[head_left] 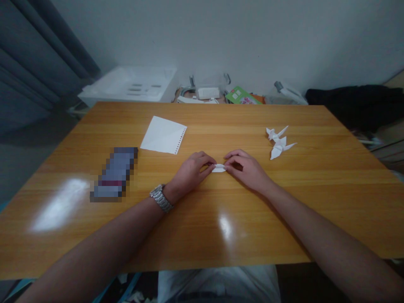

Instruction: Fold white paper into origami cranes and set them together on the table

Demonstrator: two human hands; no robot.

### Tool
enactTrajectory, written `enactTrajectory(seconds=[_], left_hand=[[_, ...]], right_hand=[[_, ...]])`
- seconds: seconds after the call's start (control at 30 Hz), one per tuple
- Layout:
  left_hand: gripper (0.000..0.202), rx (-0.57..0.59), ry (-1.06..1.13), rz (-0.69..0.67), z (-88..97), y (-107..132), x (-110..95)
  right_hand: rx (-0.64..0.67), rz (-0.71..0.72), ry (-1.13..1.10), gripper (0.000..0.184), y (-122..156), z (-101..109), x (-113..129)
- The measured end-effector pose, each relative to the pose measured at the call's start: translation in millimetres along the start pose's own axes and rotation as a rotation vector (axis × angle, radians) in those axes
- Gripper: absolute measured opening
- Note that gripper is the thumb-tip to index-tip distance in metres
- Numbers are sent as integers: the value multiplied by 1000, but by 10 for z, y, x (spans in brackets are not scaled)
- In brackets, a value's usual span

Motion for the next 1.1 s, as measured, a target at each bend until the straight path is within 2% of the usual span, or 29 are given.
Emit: enactTrajectory(seconds=[0.27,0.37,0.47,0.7,1.0,1.1], left_hand=[[16,-25,56,29,61,5,-26],[14,-45,65,34,95,6,-38],[13,-55,84,30,96,8,-42],[13,-56,131,47,58,21,-6],[13,-38,83,36,51,7,-42],[13,-53,65,-9,61,1,-80]], right_hand=[[-11,80,-28,9,1,3,124],[-14,107,-51,18,5,2,205],[32,171,-76,29,19,-55,302],[117,207,-71,33,45,-158,340],[62,154,-56,4,36,-109,332],[63,81,-23,5,29,-104,253]])
Point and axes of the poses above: each hand's wrist, its own y-axis away from the middle knuckle, its own z-axis out of the back of the hand, x = y × z, the point moved 10 cm from there along -y, towards the middle knuckle, and after that the axes turned 13 degrees about -y, right-handed, at the moved point
